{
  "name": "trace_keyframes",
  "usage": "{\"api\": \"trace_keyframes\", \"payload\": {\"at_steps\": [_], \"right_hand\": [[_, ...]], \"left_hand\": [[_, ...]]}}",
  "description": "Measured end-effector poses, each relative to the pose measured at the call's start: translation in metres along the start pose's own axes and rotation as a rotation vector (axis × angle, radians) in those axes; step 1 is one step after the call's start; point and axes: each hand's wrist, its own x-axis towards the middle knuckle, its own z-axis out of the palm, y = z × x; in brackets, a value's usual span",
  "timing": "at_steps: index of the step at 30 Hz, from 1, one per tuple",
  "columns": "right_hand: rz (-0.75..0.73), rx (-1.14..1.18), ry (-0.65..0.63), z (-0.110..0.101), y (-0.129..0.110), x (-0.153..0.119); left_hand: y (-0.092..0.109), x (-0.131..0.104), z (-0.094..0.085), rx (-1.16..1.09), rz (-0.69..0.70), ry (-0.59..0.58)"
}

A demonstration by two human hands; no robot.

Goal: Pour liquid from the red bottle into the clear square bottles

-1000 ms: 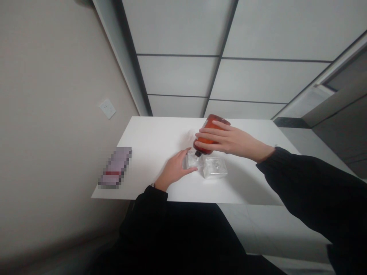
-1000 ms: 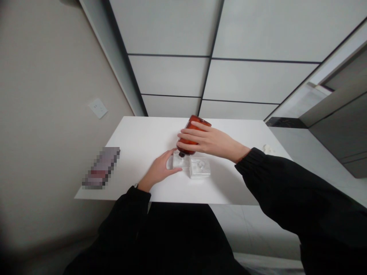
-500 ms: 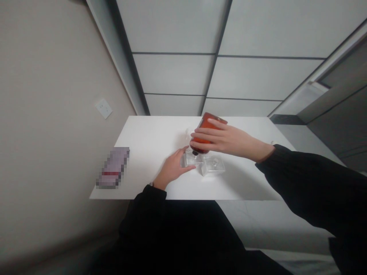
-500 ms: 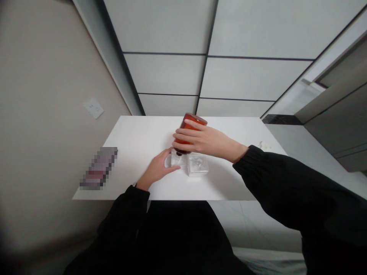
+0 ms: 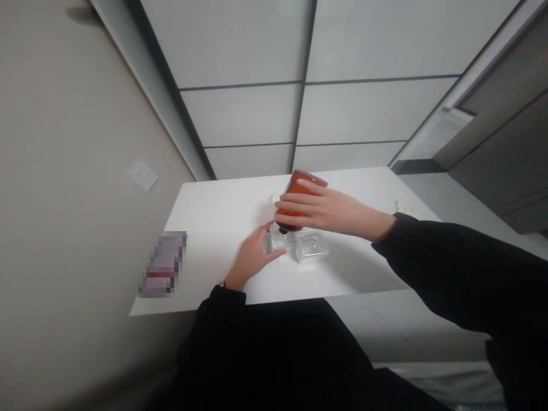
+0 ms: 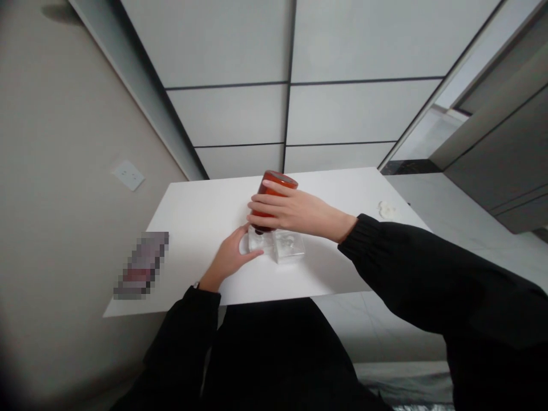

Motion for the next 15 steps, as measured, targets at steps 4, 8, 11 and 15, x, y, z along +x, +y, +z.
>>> {"api": "trace_keyframes", "payload": {"at_steps": [4, 8, 11, 15], "right_hand": [[0.194, 0.270, 0.029, 0.015, 0.000, -0.010], [0.368, 0.448, 0.078, 0.032, 0.000, -0.027], [0.525, 0.548, 0.142, 0.037, -0.004, -0.045], [0.790, 0.667, 0.310, 0.034, -0.027, -0.078]], "left_hand": [[-0.001, 0.000, -0.001, 0.006, 0.010, 0.000], [-0.003, 0.000, -0.002, 0.011, 0.017, -0.011], [-0.005, 0.000, -0.002, 0.019, 0.015, -0.018], [-0.010, -0.001, -0.002, 0.034, 0.001, -0.026]]}}
